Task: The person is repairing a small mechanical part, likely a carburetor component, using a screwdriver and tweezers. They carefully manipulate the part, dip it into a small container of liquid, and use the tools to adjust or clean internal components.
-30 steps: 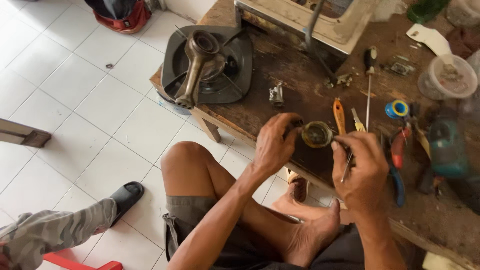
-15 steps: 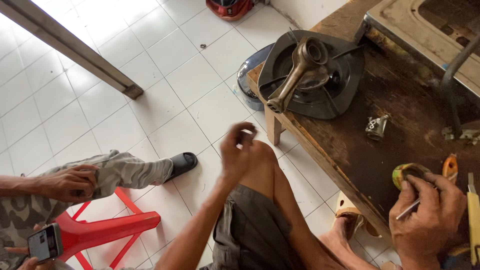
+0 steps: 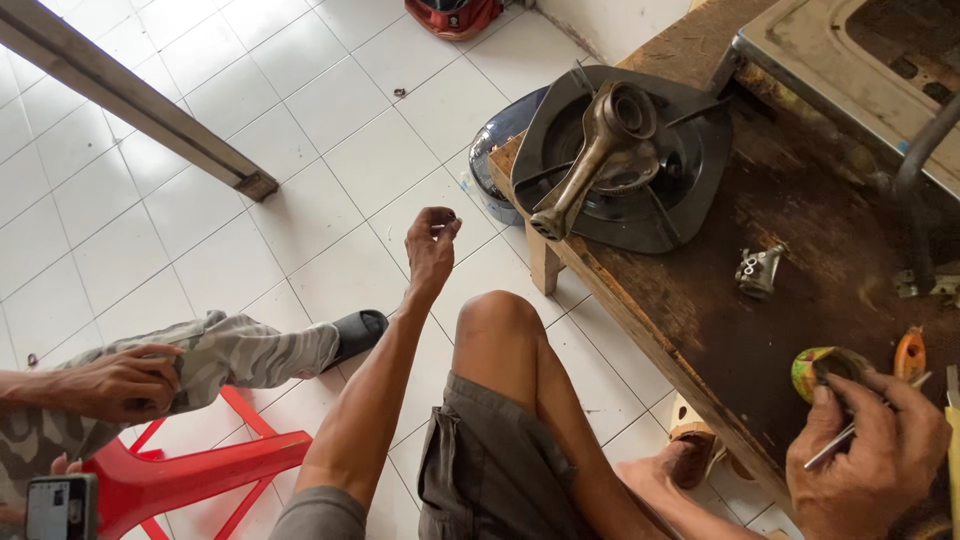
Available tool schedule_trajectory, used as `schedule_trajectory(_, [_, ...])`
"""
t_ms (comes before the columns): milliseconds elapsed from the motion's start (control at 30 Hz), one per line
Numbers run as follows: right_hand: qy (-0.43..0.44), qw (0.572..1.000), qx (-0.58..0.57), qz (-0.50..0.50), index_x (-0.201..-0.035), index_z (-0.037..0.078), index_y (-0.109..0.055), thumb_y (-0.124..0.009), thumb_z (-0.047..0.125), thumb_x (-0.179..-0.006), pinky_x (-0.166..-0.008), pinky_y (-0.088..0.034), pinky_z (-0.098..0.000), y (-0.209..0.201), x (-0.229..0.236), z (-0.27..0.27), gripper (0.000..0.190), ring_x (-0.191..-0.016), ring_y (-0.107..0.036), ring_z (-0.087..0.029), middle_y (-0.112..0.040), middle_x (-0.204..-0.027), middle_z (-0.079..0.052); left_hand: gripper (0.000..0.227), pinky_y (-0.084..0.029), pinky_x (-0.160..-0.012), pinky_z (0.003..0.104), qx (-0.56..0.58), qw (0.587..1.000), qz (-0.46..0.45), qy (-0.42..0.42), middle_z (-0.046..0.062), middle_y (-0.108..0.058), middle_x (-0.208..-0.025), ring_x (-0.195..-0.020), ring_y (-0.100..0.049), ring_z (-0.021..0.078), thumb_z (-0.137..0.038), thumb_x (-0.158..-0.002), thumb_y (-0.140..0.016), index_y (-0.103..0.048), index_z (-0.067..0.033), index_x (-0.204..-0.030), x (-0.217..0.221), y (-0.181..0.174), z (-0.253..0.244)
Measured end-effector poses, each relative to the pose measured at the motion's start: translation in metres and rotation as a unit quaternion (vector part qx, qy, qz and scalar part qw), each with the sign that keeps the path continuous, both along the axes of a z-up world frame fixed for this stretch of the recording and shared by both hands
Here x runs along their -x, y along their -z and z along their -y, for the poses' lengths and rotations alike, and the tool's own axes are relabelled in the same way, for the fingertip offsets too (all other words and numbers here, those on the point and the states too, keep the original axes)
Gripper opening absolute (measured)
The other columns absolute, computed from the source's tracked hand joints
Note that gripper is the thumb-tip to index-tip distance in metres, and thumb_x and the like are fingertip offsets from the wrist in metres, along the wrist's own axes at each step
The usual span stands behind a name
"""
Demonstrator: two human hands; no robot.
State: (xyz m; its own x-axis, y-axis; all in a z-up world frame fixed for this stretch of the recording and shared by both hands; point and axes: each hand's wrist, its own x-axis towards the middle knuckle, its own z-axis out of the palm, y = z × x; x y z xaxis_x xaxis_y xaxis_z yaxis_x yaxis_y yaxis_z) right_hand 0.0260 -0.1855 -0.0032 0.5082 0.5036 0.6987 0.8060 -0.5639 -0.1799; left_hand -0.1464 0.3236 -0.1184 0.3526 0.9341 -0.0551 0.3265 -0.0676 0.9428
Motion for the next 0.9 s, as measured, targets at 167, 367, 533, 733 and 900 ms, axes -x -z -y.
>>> schedule_trajectory(167, [-0.001,1.000,0.016,-0.010,-0.132,-0.014,-0.086,-0.074,0.006,-0.135,-0.123,-0.061,-0.0616,0.006,-0.011,0.010,0.023,-0.135,-0.072,-0.054,-0.073,-0.148,-0.037,0.015,-0.061,-0.077,0.032,0.000,0.997,0.066,0.027,0.003,-0.080,-0.102,-0.080,-0.071,0.0144,-0.013,-0.098,-0.079,-0.076,-0.0099,-0.112,0.009,-0.043,0.047])
schedule_trajectory(367, [-0.026,0.998,-0.046,-0.038,-0.130,-0.019,-0.081,-0.075,0.000,-0.137,-0.123,-0.058,-0.0658,-0.009,-0.003,0.009,0.020,-0.133,-0.072,-0.058,-0.074,-0.143,-0.041,0.017,-0.061,-0.083,0.028,-0.092,0.980,0.115,0.131,0.000,-0.081,-0.105,-0.085,-0.071,0.0098,-0.006,-0.098,-0.082,-0.077,-0.0115,-0.113,0.011,-0.141,0.151])
schedule_trajectory(533, [-0.017,0.994,-0.056,-0.087,-0.122,-0.015,-0.075,-0.070,-0.001,-0.125,-0.131,-0.052,-0.0630,-0.083,0.014,-0.005,0.016,-0.127,-0.065,-0.051,-0.069,-0.131,-0.035,0.016,-0.058,-0.083,0.031,-0.111,0.934,0.188,0.284,0.004,-0.074,-0.105,-0.086,-0.066,0.0145,-0.007,-0.102,-0.081,-0.076,-0.0097,-0.117,-0.030,-0.188,0.239])
schedule_trajectory(733, [-0.033,0.954,-0.160,-0.250,-0.115,-0.002,-0.080,-0.079,-0.004,-0.105,-0.093,-0.060,-0.0534,-0.129,0.012,-0.017,0.010,-0.106,-0.073,-0.043,-0.069,-0.114,-0.024,0.018,-0.064,-0.081,0.038,-0.028,0.886,0.248,0.391,0.009,-0.077,-0.095,-0.085,-0.078,0.0218,-0.009,-0.102,-0.082,-0.082,-0.0106,-0.120,-0.087,-0.195,0.304])
schedule_trajectory(900, [-0.082,0.935,-0.191,-0.288,-0.113,0.001,-0.084,-0.080,0.000,-0.105,-0.090,-0.061,-0.0430,-0.117,0.002,-0.014,0.010,-0.101,-0.076,-0.033,-0.071,-0.112,-0.019,0.019,-0.062,-0.084,0.035,0.091,0.862,0.275,0.416,0.013,-0.080,-0.098,-0.092,-0.077,0.0172,-0.012,-0.105,-0.079,-0.078,-0.0040,-0.123,-0.099,-0.189,0.325])
